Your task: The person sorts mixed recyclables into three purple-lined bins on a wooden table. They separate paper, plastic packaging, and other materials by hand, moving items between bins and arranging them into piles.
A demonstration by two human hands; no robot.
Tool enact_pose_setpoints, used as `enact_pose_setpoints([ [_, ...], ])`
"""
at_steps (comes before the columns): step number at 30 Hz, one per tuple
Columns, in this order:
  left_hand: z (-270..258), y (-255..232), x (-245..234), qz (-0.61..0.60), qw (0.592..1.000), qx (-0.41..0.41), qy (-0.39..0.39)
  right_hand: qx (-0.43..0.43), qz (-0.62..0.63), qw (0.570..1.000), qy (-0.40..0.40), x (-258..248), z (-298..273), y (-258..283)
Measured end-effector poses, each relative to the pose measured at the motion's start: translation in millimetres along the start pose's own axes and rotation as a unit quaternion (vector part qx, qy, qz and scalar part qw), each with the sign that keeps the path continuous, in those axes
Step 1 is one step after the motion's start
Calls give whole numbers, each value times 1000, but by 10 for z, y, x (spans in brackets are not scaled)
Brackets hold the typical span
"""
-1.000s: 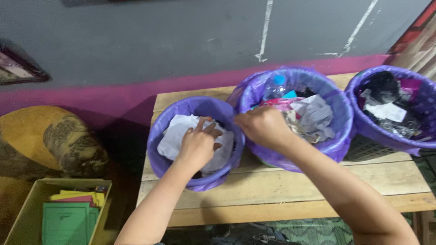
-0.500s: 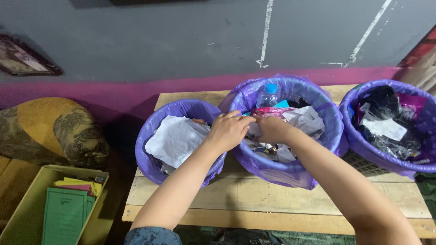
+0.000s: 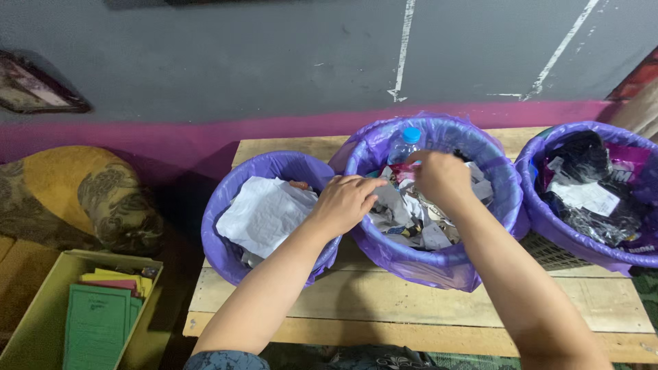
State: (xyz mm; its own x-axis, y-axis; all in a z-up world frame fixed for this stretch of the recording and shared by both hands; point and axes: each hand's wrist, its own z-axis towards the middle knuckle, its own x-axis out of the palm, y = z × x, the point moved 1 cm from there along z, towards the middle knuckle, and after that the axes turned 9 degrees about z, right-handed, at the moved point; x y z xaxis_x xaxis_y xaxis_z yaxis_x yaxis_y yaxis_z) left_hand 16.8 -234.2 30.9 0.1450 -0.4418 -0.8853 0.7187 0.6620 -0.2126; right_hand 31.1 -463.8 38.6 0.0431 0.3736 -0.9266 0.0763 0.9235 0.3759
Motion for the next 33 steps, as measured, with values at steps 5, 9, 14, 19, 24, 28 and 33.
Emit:
enact_pose_setpoints([
  [5, -15, 14, 5, -2, 1000, -7, 15, -3, -67, 987, -146, -31, 9, -365],
  [9, -16, 10, 17, -3, 1000, -8, 17, -5, -175, 975, -137, 196, 90, -577],
  [14, -46, 35, 47, -10, 1000, -1, 17, 13, -186, 975, -120, 312, 170, -726],
  [19, -35, 47, 47, -13, 1000, 1, 24, 13, -126, 975, -181, 171, 100, -632],
  [24, -43, 50, 38, -10, 999, -14, 42, -66, -2, 935, -349, -21, -57, -412],
  [28, -49, 45, 21, -15, 1000, -9, 22, -120, 204, 923, -303, -99, -78, -274],
  [33, -31, 24, 3, -63, 998, -15, -21, -110, 341, 917, -175, -72, -116, -93],
])
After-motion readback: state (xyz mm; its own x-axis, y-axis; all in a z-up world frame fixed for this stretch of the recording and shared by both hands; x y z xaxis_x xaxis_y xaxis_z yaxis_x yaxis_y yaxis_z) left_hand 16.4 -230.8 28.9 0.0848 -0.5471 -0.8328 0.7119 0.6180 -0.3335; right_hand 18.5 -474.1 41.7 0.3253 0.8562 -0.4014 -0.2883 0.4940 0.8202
